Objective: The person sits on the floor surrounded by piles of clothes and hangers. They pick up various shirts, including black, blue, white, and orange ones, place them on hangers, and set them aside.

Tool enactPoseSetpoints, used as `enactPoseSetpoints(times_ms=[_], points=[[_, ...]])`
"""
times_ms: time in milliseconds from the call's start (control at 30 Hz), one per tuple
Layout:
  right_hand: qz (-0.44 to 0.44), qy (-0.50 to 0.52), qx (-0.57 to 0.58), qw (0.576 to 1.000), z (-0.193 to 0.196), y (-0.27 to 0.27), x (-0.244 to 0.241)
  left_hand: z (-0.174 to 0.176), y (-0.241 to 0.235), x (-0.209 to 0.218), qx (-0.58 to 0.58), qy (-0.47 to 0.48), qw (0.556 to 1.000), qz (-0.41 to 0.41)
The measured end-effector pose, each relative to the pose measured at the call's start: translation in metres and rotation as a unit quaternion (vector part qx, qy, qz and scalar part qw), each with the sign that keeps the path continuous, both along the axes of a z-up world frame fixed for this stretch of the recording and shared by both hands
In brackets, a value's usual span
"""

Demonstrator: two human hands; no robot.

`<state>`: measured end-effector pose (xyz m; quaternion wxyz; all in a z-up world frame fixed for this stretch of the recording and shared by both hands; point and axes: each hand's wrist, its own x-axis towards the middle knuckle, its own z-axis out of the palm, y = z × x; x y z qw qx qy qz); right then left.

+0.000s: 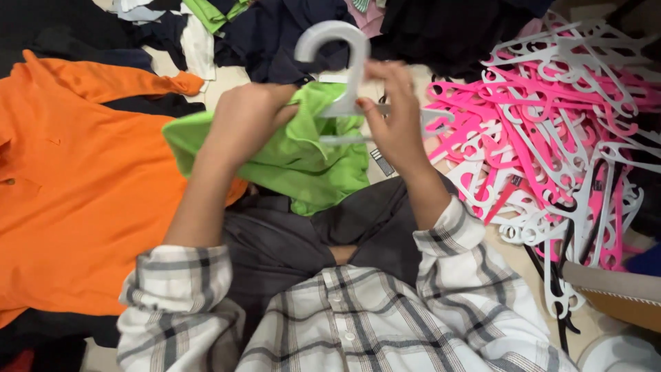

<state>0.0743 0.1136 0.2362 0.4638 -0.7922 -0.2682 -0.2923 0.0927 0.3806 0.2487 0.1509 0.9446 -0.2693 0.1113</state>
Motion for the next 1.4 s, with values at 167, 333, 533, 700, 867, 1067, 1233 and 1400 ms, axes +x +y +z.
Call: enactPoseSetpoints(times_ms=[167,333,533,700,867,1067,1233,1400], points=[[-0.186,-0.101,0.201,0.956,-0.057,-0.060,0.045,0.000,0.036,-0.029,-0.059,0.049,0.995,0.060],[0.072,0.073,0.312,0.945,-0.266,-0.055,0.106,0.011,0.042,-0.048,-0.089,0.092,0.990,0.053],[0.268,0.431,0.198,0.838,-0.159,0.054,0.068,0.024,0.046,-0.059,-0.136,0.114,0.984,0.023],[0.140,0.380,-0.239,0.882,-0.199,0.055,0.084,0.000,0.081,-0.054,-0.184,0.118,0.975,0.027],[-0.028,0.404,-0.010,0.914,-0.207,-0.007,0.125,0.000,0.101,-0.056,-0.214,0.105,0.970,0.044],[0.020,0.445,0.252,0.859,-0.092,-0.037,0.083,0.007,0.081,-0.047,-0.163,0.053,0.978,0.117],[0.063,0.417,0.355,0.835,-0.101,-0.056,0.078,0.000,0.081,-0.047,-0.094,0.013,0.988,0.120],[-0.062,0.366,0.279,0.886,-0.089,-0.043,0.063,-0.007,0.081,-0.043,-0.016,-0.043,0.991,0.128]])
